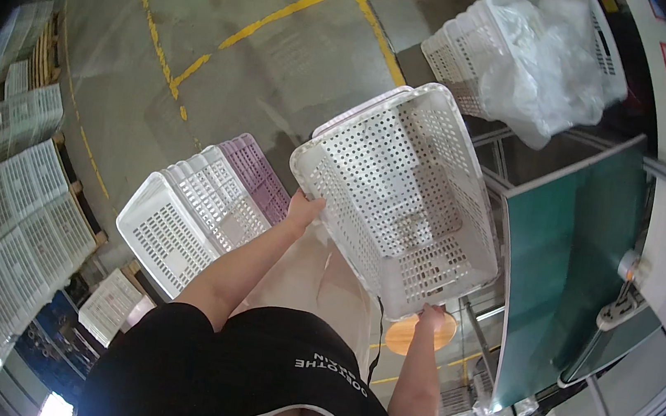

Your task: Picking up and sorting green plastic rings from one bin to another.

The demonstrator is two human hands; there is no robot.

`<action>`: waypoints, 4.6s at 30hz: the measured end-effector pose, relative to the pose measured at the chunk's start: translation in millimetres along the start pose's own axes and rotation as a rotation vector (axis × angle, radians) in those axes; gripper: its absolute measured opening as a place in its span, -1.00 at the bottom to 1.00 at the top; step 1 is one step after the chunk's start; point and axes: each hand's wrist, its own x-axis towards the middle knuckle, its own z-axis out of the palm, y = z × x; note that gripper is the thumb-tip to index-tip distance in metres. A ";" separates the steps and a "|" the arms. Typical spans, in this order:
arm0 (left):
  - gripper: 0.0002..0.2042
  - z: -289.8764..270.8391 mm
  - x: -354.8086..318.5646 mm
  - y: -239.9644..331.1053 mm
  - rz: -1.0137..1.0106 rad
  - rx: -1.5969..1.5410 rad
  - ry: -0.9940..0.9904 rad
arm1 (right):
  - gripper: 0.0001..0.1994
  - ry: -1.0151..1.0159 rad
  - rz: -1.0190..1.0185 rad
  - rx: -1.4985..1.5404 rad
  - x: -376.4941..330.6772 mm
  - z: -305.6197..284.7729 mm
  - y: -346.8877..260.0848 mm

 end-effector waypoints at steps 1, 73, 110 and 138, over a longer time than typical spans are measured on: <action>-0.39 -2.2 1.1 3.5 -0.007 -0.012 0.013 | -0.83 -0.046 0.030 0.048 -6.0 4.5 -4.6; -0.85 108.8 37.7 68.2 0.948 1.529 -0.745 | -0.54 0.522 -1.370 -0.527 -57.0 109.7 -430.7; -0.19 65.1 -18.8 171.4 -0.426 -0.934 -1.286 | -0.57 0.540 -1.491 -0.464 -74.2 117.9 -447.6; -0.37 12.3 -431.0 -56.5 0.048 0.694 -1.286 | -0.62 -0.161 -0.953 -0.392 -129.9 -131.6 265.9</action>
